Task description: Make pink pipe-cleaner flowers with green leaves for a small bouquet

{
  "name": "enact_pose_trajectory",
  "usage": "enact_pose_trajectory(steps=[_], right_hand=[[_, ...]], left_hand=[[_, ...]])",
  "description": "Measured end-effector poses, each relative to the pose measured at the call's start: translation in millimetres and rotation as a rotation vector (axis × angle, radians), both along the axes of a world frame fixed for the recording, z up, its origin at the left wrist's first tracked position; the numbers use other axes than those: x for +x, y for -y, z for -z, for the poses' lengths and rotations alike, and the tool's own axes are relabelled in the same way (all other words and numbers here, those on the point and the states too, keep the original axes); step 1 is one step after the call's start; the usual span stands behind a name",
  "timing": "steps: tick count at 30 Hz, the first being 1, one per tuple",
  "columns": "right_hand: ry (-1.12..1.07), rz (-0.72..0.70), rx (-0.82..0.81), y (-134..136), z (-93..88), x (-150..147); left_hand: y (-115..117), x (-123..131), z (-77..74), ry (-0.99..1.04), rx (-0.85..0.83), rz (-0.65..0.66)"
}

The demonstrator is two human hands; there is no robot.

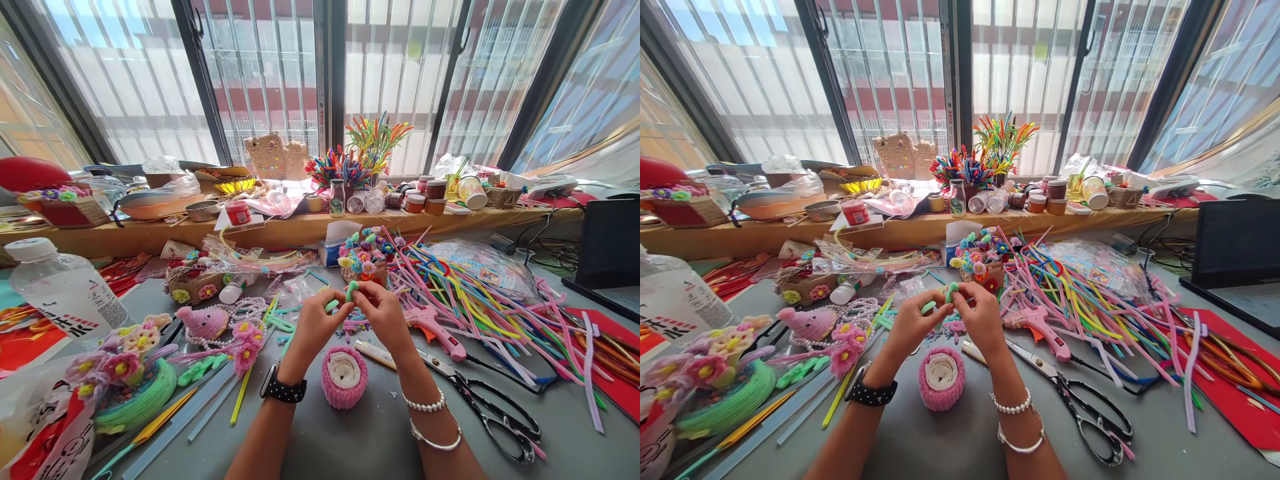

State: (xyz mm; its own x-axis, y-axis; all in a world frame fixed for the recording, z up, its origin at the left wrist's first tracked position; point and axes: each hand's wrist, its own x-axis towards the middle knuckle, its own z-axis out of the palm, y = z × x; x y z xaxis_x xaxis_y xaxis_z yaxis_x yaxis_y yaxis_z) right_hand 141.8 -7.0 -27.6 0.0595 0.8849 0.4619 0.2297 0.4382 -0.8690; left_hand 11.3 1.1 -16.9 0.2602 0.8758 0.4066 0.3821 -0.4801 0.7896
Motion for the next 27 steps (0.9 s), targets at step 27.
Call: enact_pose_trajectory(steps=[27], right_hand=[[-0.076, -0.066, 0.075, -0.1, 1.8, 2.6]], left_hand=[[8.1, -2.1, -14.8, 0.112, -0.322, 0.248]])
